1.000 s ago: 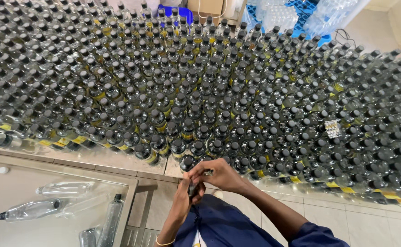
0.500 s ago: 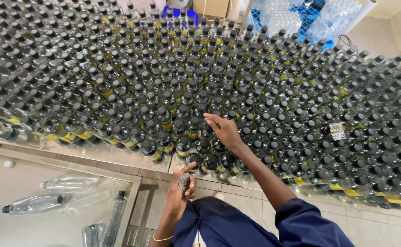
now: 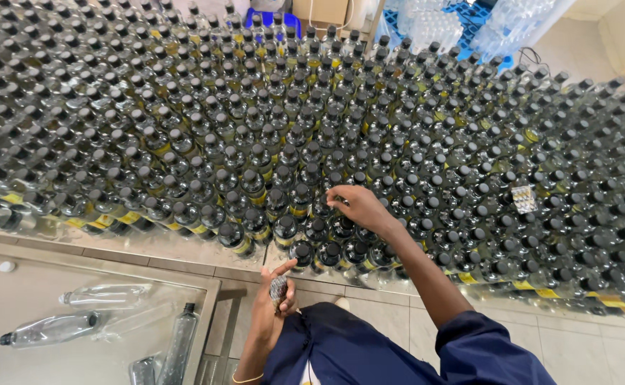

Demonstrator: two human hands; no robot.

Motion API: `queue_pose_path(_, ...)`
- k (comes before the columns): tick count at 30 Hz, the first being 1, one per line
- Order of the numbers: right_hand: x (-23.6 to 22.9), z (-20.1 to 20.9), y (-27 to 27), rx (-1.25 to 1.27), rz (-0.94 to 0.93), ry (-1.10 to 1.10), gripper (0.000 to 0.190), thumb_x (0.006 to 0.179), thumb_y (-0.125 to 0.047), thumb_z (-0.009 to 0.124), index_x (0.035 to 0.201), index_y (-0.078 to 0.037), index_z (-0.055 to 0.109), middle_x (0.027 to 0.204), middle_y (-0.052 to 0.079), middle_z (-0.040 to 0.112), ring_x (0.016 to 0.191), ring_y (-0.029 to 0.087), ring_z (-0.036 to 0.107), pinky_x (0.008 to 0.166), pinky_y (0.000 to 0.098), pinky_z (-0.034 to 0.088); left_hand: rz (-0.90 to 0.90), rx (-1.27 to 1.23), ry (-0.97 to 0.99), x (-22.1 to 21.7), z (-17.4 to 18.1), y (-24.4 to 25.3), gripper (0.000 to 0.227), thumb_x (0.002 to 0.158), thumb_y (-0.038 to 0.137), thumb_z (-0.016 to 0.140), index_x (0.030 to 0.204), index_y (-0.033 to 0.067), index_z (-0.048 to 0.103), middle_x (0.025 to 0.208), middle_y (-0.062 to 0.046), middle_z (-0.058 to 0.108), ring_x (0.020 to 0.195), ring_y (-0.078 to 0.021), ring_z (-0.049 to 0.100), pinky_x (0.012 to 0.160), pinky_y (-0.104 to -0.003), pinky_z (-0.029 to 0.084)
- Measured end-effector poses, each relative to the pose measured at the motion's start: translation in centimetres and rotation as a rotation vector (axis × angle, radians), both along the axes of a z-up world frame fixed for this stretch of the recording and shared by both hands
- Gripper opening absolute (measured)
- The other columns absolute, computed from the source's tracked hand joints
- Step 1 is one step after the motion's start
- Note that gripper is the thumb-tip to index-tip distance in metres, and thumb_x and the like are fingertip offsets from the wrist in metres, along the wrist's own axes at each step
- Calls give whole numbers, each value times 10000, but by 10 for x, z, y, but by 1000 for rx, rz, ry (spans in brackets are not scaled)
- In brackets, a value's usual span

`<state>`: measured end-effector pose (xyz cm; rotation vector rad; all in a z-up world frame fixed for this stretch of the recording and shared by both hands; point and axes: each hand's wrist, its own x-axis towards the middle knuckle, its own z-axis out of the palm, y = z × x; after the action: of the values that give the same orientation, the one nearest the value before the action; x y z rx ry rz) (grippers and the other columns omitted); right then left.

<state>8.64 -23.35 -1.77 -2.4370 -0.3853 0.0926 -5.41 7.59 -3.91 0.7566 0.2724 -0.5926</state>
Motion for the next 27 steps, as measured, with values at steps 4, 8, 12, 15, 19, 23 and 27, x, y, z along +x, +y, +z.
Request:
queue_pose_path(4, -2, 8, 1, -14, 2, 47, 79, 1056, -124, 701, 1127, -111, 733, 1283, 64, 806, 1203, 263, 764, 956, 454, 612, 3, -16, 9, -1, -2, -3, 794, 1088, 621, 411, 1499, -22, 630, 689, -42, 513, 476, -73, 308, 472, -254, 211)
queue_pose_path(8, -4, 6, 2, 20, 10, 133, 143, 1123, -152, 573, 1198, -88, 676, 1367, 112, 751, 1239, 280, 736, 945, 469, 606, 42, -19, -12, -8, -1, -1, 772, 1104, 597, 408, 1481, -36, 637, 678, -47, 517, 470, -67, 312, 458, -244, 216)
queue_pose_path(12, -6, 24, 3, 41, 11, 185, 105, 1104, -106, 591, 1154, -86, 682, 1410, 126, 751, 1395, 262, 687, 1005, 451, 589, 82, -49, -18, -15, -9, 1, 753, 1118, 583, 400, 1467, -44, 632, 678, -45, 507, 460, -63, 297, 438, -241, 212)
queue_pose_path(15, -8, 36, 6, -36, 6, 186, 99, 1101, -140, 618, 1163, -106, 687, 1327, 47, 774, 1150, 222, 761, 912, 405, 586, 105, -16, -13, -18, -6, -1, 768, 1098, 611, 422, 1456, -28, 652, 678, -39, 519, 460, -54, 312, 444, -232, 217)
queue_pose_path(19, -24, 28, 7, -159, 114, -139, 427, 1039, -81, 690, 1455, -7, 629, 1341, 160, 768, 1167, 253, 748, 1107, 420, 587, 130, -22, -21, -23, 0, -16, 776, 1091, 625, 414, 1501, 2, 627, 687, -44, 508, 478, -66, 304, 459, -241, 221)
queue_pose_path(23, -87, 69, 41, 175, 216, -63, 203, 981, -66, 784, 1179, -101, 756, 1202, 104, 767, 1158, 223, 712, 1049, 314, 586, 76, 30, -82, -33, 15, -45, 756, 1077, 618, 404, 1602, 95, 554, 696, -14, 545, 496, -64, 345, 481, -247, 270)
queue_pose_path(27, -129, 73, 59, 429, 467, 115, 157, 950, 40, 781, 1030, -86, 729, 1236, 63, 760, 1111, 215, 729, 986, 358, 595, 62, 120, -48, -41, 23, -79, 746, 1071, 614, 361, 1704, 237, 477, 706, 13, 351, 559, -101, 387, 473, -241, 256)
